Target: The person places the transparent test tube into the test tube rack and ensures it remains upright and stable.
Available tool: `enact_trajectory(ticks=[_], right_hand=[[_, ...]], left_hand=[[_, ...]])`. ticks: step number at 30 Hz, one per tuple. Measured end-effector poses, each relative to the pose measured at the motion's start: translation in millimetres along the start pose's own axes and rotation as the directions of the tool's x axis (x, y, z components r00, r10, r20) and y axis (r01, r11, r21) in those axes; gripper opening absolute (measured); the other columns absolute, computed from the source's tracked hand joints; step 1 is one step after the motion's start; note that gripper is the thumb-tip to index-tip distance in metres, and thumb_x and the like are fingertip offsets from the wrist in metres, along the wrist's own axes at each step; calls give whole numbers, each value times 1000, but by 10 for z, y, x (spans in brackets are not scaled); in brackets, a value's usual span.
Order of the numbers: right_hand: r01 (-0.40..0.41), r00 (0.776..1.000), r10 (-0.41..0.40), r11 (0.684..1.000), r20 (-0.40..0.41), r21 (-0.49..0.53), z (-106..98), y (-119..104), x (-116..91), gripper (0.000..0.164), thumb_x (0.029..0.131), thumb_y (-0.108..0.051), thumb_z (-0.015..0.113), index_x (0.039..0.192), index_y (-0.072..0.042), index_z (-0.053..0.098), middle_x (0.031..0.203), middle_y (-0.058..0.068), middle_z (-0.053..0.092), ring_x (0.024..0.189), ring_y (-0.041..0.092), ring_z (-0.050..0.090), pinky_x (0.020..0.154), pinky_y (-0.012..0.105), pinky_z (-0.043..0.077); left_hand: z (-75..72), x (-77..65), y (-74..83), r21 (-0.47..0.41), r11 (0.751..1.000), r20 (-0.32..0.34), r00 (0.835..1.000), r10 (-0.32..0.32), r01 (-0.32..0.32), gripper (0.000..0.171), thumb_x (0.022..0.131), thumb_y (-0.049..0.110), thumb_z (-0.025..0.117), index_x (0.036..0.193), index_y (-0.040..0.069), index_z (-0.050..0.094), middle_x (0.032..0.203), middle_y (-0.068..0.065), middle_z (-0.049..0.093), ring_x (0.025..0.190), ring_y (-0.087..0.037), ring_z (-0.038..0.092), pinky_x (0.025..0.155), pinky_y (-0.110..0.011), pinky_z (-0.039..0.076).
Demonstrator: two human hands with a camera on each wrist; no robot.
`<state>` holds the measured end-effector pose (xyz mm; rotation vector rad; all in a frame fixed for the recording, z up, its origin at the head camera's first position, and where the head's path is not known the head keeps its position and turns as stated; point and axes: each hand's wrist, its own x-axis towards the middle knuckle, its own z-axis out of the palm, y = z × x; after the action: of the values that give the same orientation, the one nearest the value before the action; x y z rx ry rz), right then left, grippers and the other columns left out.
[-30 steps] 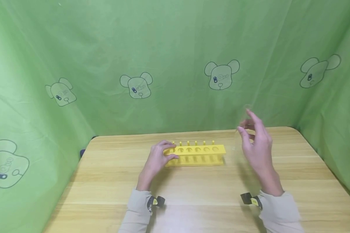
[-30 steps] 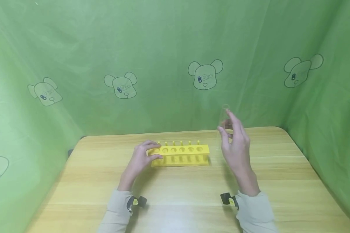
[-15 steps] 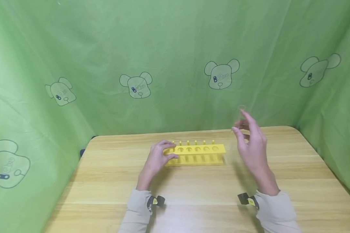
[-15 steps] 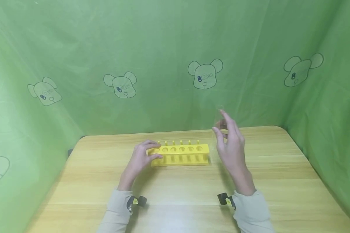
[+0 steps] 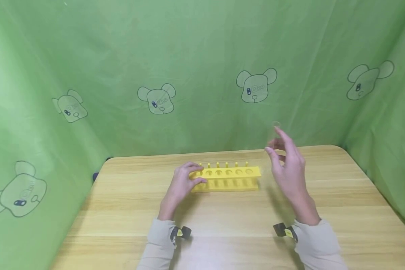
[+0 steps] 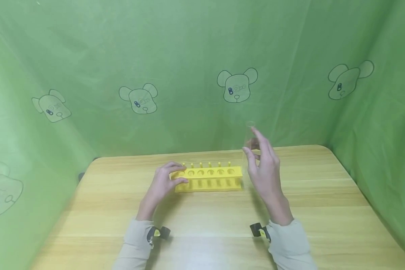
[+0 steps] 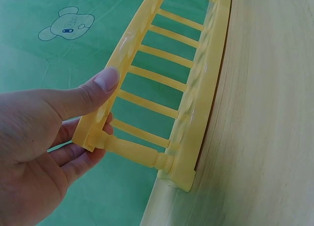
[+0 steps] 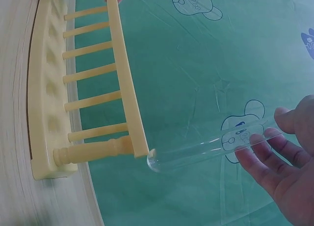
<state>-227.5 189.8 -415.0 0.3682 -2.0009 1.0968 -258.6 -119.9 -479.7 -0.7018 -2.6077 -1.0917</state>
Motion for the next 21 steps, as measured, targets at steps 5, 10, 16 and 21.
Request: enact_trajectory(ticks=[5, 10, 16, 21], right_hand=[[2, 1000, -2, 1000, -1, 5, 17, -12, 5, 66, 91, 11, 70, 151, -10, 49, 105, 18, 67, 100, 32, 66, 82, 5, 52], [3, 1000, -3, 1000, -2, 11, 38, -20, 16, 66, 91, 12, 70, 151, -10, 49, 105, 19, 67, 100, 33, 67, 82, 5, 52], [6, 1000, -6, 1000, -4, 9, 62, -31, 22, 65, 91, 12, 70, 150, -8, 50, 106, 19, 67, 101, 34, 67, 82, 5, 52], [6, 1000, -6, 1000, -7, 10, 83, -44, 19, 65, 91, 11, 70, 150, -9, 50, 105, 18, 67, 100, 32, 67, 80, 5, 52]], left_hand=[[-4, 14, -18, -3, 1000, 5, 1000, 0, 1, 45, 78, 18, 88, 117, 1, 74, 119, -12, 71, 113, -28, 66, 106, -36, 52], [-6, 29, -33, -5, 1000, -1, 1000, 7, -7, 45, 77, 18, 88, 116, 1, 74, 118, -13, 71, 113, -28, 67, 106, -37, 53], [-5, 42, -51, 2, 1000, -5, 1000, 16, -16, 44, 77, 18, 89, 115, 0, 74, 118, -13, 71, 112, -28, 67, 105, -36, 53], [-9, 49, -57, -5, 1000, -2, 1000, 13, -13, 44, 77, 17, 89, 115, 1, 75, 118, -13, 71, 113, -29, 67, 106, -38, 52]])
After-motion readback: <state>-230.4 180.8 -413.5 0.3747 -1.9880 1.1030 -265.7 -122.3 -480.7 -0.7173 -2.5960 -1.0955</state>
